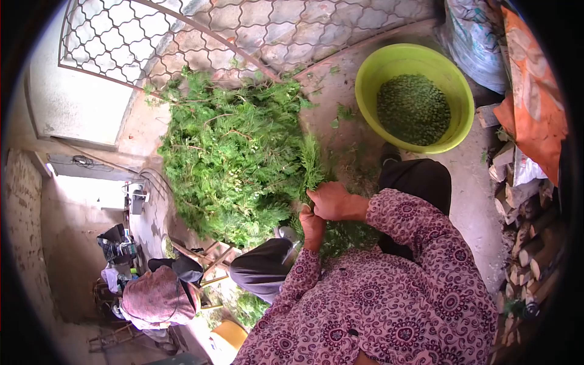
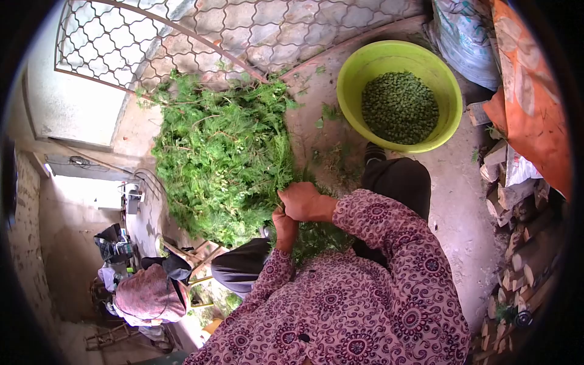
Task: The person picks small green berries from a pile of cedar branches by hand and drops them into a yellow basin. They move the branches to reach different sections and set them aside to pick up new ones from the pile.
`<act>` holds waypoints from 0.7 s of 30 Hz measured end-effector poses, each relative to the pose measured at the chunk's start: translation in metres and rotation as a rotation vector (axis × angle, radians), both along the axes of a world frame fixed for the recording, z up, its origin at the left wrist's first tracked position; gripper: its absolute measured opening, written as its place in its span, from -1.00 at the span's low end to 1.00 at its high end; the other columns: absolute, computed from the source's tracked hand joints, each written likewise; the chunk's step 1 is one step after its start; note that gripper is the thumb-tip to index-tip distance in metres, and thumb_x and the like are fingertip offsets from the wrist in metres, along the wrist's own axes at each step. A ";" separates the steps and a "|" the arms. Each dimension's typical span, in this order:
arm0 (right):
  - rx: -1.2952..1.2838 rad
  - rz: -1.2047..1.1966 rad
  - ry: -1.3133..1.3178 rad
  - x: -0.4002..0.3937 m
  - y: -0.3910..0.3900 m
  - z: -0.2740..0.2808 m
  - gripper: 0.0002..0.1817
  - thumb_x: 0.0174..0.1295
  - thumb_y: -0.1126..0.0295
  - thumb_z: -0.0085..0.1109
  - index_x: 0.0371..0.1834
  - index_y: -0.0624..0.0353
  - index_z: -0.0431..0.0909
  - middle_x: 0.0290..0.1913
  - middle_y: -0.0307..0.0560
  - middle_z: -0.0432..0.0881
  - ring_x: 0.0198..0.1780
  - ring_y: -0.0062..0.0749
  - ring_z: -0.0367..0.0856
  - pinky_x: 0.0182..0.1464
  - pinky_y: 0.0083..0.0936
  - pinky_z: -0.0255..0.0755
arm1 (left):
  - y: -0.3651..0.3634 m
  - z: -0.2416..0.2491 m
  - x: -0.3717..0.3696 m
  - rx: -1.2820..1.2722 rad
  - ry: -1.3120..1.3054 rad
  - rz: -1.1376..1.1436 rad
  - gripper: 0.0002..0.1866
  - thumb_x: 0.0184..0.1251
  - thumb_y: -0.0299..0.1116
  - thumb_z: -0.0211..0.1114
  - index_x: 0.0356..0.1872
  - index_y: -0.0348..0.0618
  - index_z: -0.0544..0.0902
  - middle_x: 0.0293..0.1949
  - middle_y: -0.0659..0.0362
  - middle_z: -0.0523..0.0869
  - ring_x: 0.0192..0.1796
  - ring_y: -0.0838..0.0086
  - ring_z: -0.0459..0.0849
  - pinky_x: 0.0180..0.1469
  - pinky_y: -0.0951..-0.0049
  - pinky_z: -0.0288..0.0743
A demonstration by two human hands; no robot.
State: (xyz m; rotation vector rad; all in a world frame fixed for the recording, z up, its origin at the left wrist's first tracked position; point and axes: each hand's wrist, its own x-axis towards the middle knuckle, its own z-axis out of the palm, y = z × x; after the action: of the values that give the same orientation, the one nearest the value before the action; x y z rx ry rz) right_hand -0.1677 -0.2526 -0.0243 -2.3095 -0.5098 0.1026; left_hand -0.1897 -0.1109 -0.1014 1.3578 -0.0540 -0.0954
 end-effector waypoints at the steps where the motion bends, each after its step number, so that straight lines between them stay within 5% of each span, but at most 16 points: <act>1: 0.017 0.008 0.021 0.000 -0.001 0.002 -0.66 -0.15 0.34 0.03 -0.24 0.22 0.46 -0.44 0.13 0.57 -0.36 0.03 0.57 -0.30 -0.09 0.43 | 0.000 0.000 0.000 0.006 0.007 0.007 -0.79 0.13 -0.69 0.12 -0.21 -0.28 0.58 -0.16 0.18 0.60 -0.14 0.55 0.57 -0.08 0.50 0.48; 7: 0.107 -0.019 -0.007 0.000 0.000 -0.003 -0.69 -0.14 0.31 0.02 -0.29 0.21 0.45 -0.53 0.15 0.54 -0.43 0.08 0.54 -0.36 -0.04 0.40 | -0.004 0.003 0.003 0.132 -0.002 0.081 -0.85 0.15 -0.69 0.07 -0.45 -0.22 0.54 -0.34 0.26 0.58 -0.28 0.65 0.49 -0.27 0.56 0.45; 11: 0.122 -0.041 -0.091 -0.005 0.000 -0.001 -0.70 -0.13 0.29 0.00 -0.31 0.20 0.46 -0.57 0.14 0.53 -0.48 0.10 0.52 -0.40 -0.03 0.39 | -0.002 -0.001 0.003 0.040 -0.014 0.087 -0.86 0.17 -0.67 0.05 -0.46 -0.22 0.54 -0.39 0.28 0.57 -0.32 0.68 0.47 -0.31 0.59 0.44; 17: 0.244 -0.160 -0.074 -0.004 0.003 -0.009 -0.72 -0.13 0.30 0.07 -0.35 0.21 0.46 -0.54 0.11 0.52 -0.47 0.04 0.53 -0.46 -0.15 0.38 | -0.011 0.024 0.002 0.259 -0.063 0.006 -0.84 0.17 -0.67 0.05 -0.37 -0.22 0.58 -0.35 0.27 0.59 -0.33 0.64 0.52 -0.32 0.57 0.46; 19: 0.344 -0.198 -0.212 -0.005 0.004 -0.006 -0.76 -0.13 0.35 0.08 -0.38 0.22 0.45 -0.52 0.10 0.52 -0.47 0.01 0.53 -0.46 -0.18 0.38 | -0.018 0.028 0.006 -0.180 0.084 0.105 -0.88 0.20 -0.61 0.08 -0.33 -0.25 0.59 -0.35 0.23 0.61 -0.33 0.60 0.55 -0.32 0.56 0.48; 21: 0.442 -0.236 -0.346 -0.006 0.002 0.008 -0.80 -0.12 0.40 0.09 -0.40 0.22 0.45 -0.50 0.09 0.51 -0.46 -0.01 0.52 -0.46 -0.22 0.38 | -0.015 0.022 0.018 -0.274 0.148 0.139 -0.90 0.19 -0.60 0.10 -0.35 -0.26 0.58 -0.36 0.23 0.61 -0.34 0.59 0.56 -0.32 0.58 0.48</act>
State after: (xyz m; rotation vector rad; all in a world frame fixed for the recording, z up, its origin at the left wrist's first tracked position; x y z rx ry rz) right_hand -0.1741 -0.2509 -0.0166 -1.9349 -0.3784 -0.4853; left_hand -0.1712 -0.1264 -0.0791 1.0744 0.1468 -0.0684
